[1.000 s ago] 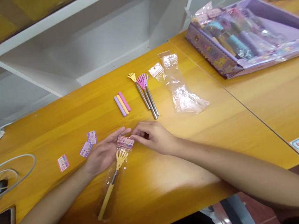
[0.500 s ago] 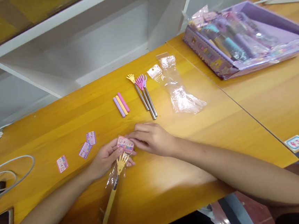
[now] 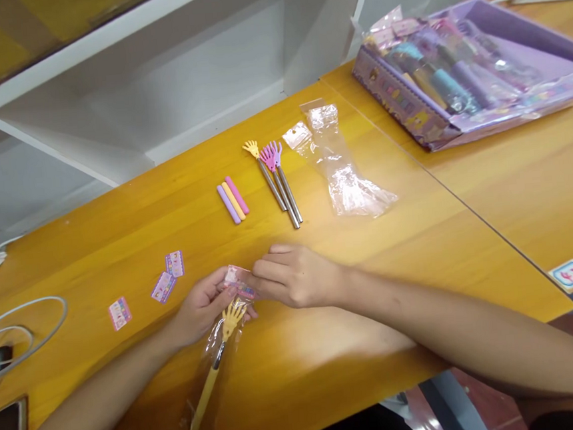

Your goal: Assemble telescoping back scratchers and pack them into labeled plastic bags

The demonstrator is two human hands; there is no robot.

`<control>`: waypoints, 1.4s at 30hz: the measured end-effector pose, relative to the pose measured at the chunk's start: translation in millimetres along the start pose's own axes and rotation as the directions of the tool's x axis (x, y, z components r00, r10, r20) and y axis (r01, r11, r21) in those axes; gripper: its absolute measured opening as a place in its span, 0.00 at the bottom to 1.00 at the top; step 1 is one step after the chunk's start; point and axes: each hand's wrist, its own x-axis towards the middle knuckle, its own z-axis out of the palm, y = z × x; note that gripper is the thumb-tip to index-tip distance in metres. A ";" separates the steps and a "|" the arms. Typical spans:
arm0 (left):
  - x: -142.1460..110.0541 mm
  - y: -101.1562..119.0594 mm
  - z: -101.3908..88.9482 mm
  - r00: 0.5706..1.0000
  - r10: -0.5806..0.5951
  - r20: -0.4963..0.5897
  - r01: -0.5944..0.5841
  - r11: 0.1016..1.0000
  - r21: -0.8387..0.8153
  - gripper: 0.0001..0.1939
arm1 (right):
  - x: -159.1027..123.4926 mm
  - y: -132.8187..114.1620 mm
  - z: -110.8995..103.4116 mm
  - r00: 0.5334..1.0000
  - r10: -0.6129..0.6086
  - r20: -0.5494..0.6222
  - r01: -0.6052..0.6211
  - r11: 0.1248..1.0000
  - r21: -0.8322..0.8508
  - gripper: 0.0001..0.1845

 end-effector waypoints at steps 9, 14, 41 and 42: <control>-0.5 1.7 -0.8 1.000 0.019 0.018 -0.019 0.999 -0.037 0.18 | -0.4 -0.8 -2.8 0.997 -0.044 0.067 0.040 0.998 0.055 0.07; 2.0 2.1 -1.7 0.999 0.047 -0.004 -0.047 0.994 -0.100 0.19 | -0.2 0.3 -2.2 0.995 -0.015 0.099 0.007 0.996 0.085 0.13; 3.7 1.1 -1.3 0.999 0.047 -0.012 -0.048 0.988 -0.149 0.18 | 4.7 -2.7 -10.0 0.992 -0.064 0.109 0.058 0.997 0.055 0.15; 3.7 0.4 -2.2 0.999 0.050 -0.007 -0.051 0.988 -0.146 0.18 | 3.9 -1.8 -10.0 0.992 -0.070 0.108 0.064 0.996 0.055 0.15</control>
